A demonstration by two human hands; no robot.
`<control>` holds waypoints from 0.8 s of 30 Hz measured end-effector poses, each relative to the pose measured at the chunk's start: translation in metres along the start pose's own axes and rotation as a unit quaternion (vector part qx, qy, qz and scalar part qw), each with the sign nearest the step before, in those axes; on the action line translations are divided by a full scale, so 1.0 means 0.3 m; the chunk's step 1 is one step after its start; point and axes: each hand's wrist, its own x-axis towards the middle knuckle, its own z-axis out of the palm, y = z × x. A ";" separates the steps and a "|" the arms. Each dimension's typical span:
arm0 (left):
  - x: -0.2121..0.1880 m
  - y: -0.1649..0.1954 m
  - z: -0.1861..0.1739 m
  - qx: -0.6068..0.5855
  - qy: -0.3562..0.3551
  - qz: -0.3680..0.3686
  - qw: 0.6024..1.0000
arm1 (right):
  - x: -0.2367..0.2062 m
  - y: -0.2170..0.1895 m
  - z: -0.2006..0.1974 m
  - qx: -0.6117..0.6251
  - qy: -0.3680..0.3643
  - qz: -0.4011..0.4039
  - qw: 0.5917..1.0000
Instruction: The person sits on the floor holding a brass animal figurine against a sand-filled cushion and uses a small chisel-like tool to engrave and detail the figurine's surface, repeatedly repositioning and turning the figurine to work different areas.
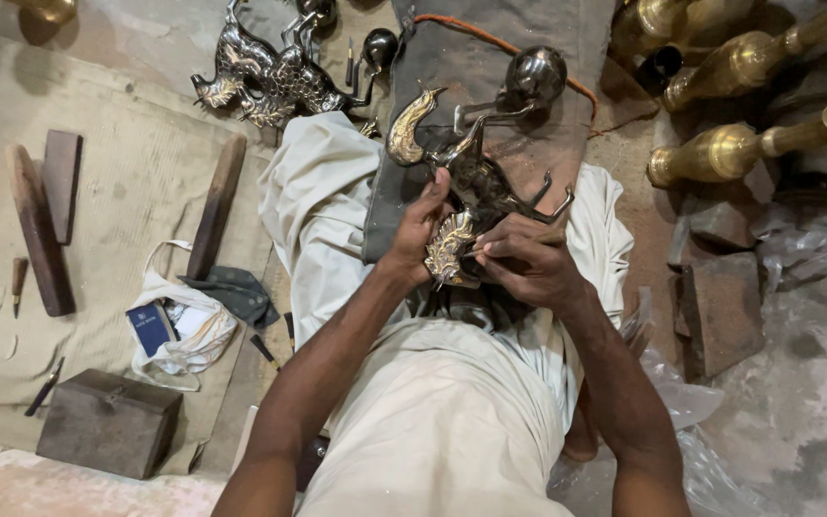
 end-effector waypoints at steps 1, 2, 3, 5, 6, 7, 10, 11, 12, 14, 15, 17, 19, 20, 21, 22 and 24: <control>-0.002 0.003 0.006 0.006 0.019 -0.010 1.000 | -0.001 0.000 0.001 0.001 0.002 -0.003 1.000; -0.004 0.007 0.013 0.013 0.037 -0.021 0.999 | -0.001 0.001 0.000 0.001 0.006 -0.007 1.000; -0.004 0.008 0.021 0.018 0.056 -0.033 0.998 | -0.001 0.001 -0.001 0.001 0.004 -0.004 1.000; -0.005 0.012 0.033 0.012 0.042 -0.027 0.999 | -0.002 0.001 -0.005 0.002 -0.001 0.007 1.000; -0.005 0.014 0.037 0.010 0.036 -0.023 0.999 | -0.001 0.001 -0.006 0.004 0.003 0.002 1.000; -0.005 0.014 0.038 0.008 0.048 -0.023 0.999 | 0.000 0.001 -0.006 0.005 0.007 -0.004 1.000; 0.003 0.010 0.027 0.002 0.066 -0.023 0.998 | 0.005 0.002 0.002 0.010 0.029 0.006 1.000; 0.004 0.008 0.019 0.000 0.063 -0.022 0.998 | 0.005 0.002 0.008 0.012 0.038 0.015 0.999; 0.004 0.007 0.010 -0.003 0.060 -0.019 0.998 | 0.007 0.003 0.011 0.010 0.039 0.014 0.999; 0.005 0.003 -0.006 -0.025 0.008 -0.006 1.000 | 0.007 0.003 0.016 0.005 0.042 0.015 0.999; 0.007 0.002 -0.009 -0.034 -0.019 0.000 0.999 | 0.008 0.002 0.016 -0.001 0.038 0.010 0.999; 0.011 0.001 -0.013 -0.017 0.060 -0.019 0.998 | 0.011 0.002 0.012 -0.014 0.032 0.000 0.999; 0.013 -0.001 -0.012 -0.017 0.065 -0.019 0.998 | 0.013 -0.001 -0.002 -0.022 0.018 -0.003 1.000; 0.011 0.001 -0.006 -0.025 0.030 -0.011 0.999 | 0.014 -0.003 -0.005 -0.025 0.011 -0.005 1.000; 0.012 0.004 0.002 -0.034 -0.005 -0.001 0.999 | 0.015 -0.006 -0.007 -0.019 0.012 0.000 1.000; 0.011 0.007 0.011 -0.019 0.013 -0.011 1.000 | 0.016 -0.009 -0.007 -0.013 0.012 0.003 1.000; 0.006 0.013 0.029 0.010 0.052 -0.032 0.998 | 0.014 -0.011 -0.005 -0.005 0.014 0.015 1.000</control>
